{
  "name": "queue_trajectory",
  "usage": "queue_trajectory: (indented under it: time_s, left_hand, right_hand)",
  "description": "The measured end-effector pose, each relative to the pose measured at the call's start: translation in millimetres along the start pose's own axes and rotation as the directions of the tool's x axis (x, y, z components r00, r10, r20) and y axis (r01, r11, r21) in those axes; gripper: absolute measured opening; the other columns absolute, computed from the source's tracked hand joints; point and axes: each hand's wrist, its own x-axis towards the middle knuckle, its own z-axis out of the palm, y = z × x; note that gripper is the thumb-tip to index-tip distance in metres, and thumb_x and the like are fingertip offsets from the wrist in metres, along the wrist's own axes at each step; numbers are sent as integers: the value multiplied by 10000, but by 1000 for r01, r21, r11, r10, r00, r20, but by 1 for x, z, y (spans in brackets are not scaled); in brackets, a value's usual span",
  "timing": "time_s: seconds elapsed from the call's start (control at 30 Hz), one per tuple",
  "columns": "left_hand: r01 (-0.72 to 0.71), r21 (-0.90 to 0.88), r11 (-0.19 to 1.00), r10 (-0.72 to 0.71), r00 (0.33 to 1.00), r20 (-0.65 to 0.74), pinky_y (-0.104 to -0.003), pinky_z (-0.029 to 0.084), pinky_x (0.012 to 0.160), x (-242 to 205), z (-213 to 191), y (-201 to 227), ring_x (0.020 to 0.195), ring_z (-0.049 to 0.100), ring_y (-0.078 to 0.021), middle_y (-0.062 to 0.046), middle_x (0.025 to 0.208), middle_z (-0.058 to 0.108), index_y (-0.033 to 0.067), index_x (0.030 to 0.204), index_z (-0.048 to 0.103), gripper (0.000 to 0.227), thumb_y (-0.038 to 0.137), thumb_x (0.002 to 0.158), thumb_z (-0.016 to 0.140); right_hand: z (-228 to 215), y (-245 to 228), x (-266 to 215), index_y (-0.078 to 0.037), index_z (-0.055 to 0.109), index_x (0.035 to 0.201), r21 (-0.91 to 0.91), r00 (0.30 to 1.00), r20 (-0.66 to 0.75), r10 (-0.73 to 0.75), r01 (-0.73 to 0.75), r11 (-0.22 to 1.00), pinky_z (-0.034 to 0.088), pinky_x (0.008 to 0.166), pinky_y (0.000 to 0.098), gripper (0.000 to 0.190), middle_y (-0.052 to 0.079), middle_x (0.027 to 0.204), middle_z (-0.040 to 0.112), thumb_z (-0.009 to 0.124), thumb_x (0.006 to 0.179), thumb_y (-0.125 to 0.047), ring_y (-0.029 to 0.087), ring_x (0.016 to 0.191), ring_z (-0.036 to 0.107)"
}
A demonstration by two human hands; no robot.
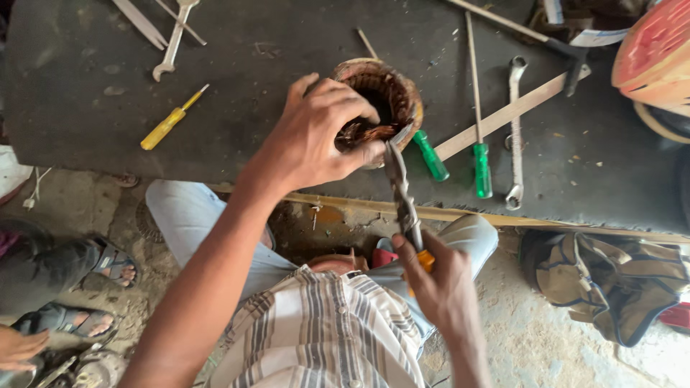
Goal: The person uses pliers to pull and adjust copper windings inside a motor stator. They repeatedly grip and tug at the wires, occasionally rotating the stator to access different sections.
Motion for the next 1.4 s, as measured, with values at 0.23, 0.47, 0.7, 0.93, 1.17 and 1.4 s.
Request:
queue_trajectory:
  time_s: [0.23,0.47,0.7,0.93,1.17,1.4]
  left_hand:
    - [147,-35,989,-149,985,-83,-550,273,1158,-7,21,-3,1189,617,-275,-98,1035,721,95,934,731,147,216,853,712]
    - [187,-57,981,-194,969,-154,-537,274,1169,-7,32,0,1220,572,-296,-97,996,672,88,900,658,67,152,882,660]
    - [136,-114,984,-160,957,-241,-536,305,1137,-5,36,5,1182,561,-313,-100,1029,655,71,982,613,37,104,966,606]
    - [58,-131,990,-82,978,-190,-504,348,1118,-10,26,-5,1208,575,-301,-103,1017,689,78,955,676,68,143,948,660]
    - [49,-192,980,-83,982,-172,-488,362,1123,-12,26,-9,1249,561,-298,-72,1004,702,75,931,676,76,143,901,686]
    - [37,-203,978,-78,977,-198,-495,329,1133,-15,28,-7,1252,560,-302,-60,1020,687,85,944,680,81,135,885,702]
  right_hand:
    - [-27,-36,-5,-24,756,862,-26,990,-82,-117,115,993,489,471,388,571,113,469,626,574,897,-564,198,422,637]
    - [-44,-61,-15,-24,744,820,-147,1000,20,8,-5,989,500,540,427,662,106,475,610,499,949,-625,226,452,645]
    - [-66,-74,-14,-27,719,792,-404,991,90,95,-51,913,522,606,463,721,124,545,568,463,974,-677,267,517,597]
    - [-93,-97,-22,-103,700,865,-594,985,154,82,26,804,572,667,373,653,40,634,623,379,971,-662,169,587,617]
    - [-122,-152,-24,-68,654,946,-734,914,215,343,-81,675,609,739,386,686,91,692,703,300,1038,-649,157,645,754]
    - [-137,-194,-14,-94,730,848,-862,970,205,131,116,493,562,648,420,762,91,692,707,333,1008,-725,198,568,659]
